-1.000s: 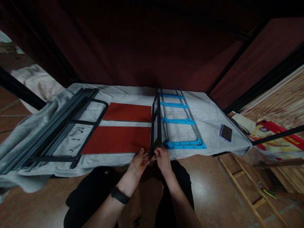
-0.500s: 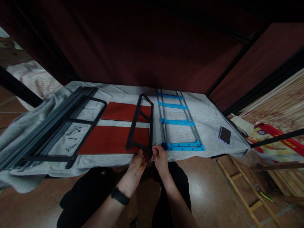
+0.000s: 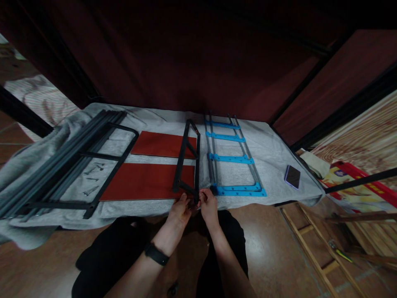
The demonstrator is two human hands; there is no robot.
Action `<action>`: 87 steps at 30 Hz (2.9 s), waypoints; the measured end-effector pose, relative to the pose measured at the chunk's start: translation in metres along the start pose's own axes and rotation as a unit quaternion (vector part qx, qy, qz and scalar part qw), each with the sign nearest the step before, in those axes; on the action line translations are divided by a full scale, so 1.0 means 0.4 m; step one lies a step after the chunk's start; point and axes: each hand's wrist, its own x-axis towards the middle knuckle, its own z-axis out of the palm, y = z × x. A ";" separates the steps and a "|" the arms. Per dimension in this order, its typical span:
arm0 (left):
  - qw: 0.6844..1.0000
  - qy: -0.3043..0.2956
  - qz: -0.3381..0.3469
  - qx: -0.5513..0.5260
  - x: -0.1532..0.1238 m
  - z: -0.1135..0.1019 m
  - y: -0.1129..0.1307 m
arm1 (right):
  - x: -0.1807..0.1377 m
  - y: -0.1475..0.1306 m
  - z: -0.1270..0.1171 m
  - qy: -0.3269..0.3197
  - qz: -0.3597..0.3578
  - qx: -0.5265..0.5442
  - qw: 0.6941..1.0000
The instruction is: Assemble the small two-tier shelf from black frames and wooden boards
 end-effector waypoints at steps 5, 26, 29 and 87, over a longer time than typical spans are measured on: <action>0.999 0.021 -0.016 0.020 -0.002 0.003 -0.001 | 0.009 0.029 0.007 0.008 0.038 0.065 0.997; 1.000 -0.004 0.012 0.000 0.011 -0.025 -0.011 | 0.006 0.048 0.001 0.060 -0.030 -0.090 0.994; 1.000 0.007 0.010 0.004 0.011 -0.024 -0.010 | 0.010 0.053 -0.003 0.051 -0.020 -0.077 0.996; 0.999 -0.002 0.030 0.031 0.000 -0.023 -0.019 | -0.002 0.014 -0.011 0.016 -0.019 -0.216 0.976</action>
